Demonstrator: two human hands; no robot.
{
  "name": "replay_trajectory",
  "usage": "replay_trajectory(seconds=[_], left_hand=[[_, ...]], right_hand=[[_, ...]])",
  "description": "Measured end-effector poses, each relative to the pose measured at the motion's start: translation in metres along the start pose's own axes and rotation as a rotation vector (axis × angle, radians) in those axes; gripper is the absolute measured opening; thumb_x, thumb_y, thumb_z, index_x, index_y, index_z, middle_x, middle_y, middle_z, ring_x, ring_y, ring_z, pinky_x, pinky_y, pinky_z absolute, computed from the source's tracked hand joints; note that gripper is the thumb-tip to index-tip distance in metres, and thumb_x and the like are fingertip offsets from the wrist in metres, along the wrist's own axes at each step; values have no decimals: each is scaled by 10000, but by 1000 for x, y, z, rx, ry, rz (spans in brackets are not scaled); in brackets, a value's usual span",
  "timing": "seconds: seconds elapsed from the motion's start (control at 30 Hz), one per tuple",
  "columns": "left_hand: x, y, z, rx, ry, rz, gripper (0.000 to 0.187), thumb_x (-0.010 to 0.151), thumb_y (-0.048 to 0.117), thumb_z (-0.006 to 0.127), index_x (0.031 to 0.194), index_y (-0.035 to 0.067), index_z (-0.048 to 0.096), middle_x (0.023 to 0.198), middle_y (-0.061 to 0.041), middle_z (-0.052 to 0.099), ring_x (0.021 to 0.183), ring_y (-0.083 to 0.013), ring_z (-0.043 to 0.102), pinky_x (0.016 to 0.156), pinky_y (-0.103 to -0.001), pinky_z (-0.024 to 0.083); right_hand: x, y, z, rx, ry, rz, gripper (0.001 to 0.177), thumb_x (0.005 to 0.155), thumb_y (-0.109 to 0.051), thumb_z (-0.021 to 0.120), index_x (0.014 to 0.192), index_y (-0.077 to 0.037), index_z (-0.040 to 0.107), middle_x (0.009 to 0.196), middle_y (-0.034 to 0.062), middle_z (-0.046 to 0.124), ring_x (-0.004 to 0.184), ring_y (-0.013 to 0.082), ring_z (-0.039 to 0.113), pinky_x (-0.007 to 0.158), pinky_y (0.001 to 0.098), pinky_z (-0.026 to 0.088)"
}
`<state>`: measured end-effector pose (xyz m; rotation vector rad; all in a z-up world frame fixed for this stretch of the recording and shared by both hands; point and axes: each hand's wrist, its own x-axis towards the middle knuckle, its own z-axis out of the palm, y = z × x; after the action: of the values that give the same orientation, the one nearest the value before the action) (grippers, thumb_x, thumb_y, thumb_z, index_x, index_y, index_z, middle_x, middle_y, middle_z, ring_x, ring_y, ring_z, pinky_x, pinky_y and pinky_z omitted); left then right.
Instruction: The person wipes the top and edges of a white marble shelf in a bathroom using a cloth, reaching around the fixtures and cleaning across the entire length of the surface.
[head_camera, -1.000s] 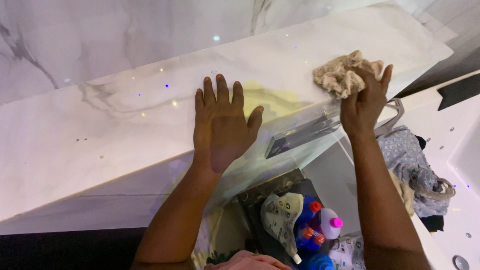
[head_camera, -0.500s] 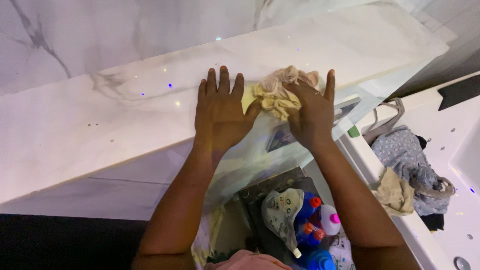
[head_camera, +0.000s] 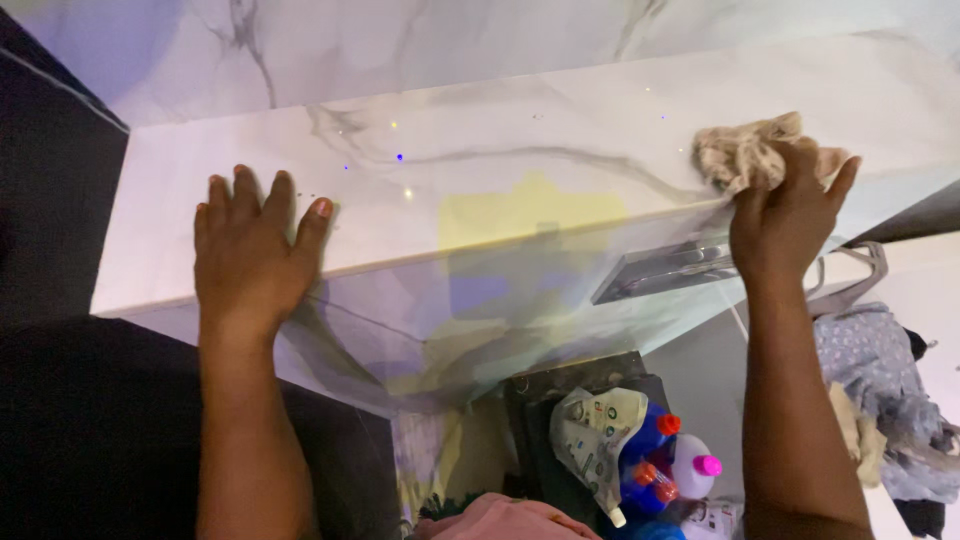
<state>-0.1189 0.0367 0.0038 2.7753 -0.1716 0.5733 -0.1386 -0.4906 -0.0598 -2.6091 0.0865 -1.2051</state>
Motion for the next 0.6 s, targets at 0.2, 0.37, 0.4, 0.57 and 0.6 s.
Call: replay_trajectory(seconds=[0.2,0.37,0.4,0.57,0.6], left_hand=[[-7,1,19,80,157,7,726,1081,618,442,1431,4,608,1524,-362,451,1459,-485,369,1192,-570,250],[-9,2,20,71,213,21,715,1069,614,491,1389,-8,642,1484,-360,497,1421,-488,417,1163,-576,292],[-9,3,20,69,226,26,709,1069,609,499,1386,-8,648,1483,-355,506,1420,-485,427,1167,-573,301],[-11,2,17,62,225,37,693,1065,602,512,1384,4,659,1481,-345,516,1419,-478,438,1169,-570,304],[-12,1,16,55,215,36,695,1065,603,510,1389,7,657,1484,-343,516,1421,-473,436,1175,-567,302]], right_hand=[[-19,-137,15,106,-59,-132,382,960,-53,712,1332,-39,625,1226,149,711,1068,296,701,1327,538,95],[-26,-240,23,200,-117,-299,463,871,-137,793,1296,-60,625,1268,172,683,1318,348,605,1279,578,118],[-29,-255,21,246,-164,-310,486,844,-146,798,1290,-55,626,1290,205,663,1323,353,584,1266,589,124],[-28,-278,11,370,-289,-368,537,803,-121,791,1307,-49,621,1261,221,654,1308,364,576,1246,618,112],[-26,-271,10,380,-305,-391,537,802,-108,784,1309,-45,619,1250,219,659,1296,371,584,1236,628,101]])
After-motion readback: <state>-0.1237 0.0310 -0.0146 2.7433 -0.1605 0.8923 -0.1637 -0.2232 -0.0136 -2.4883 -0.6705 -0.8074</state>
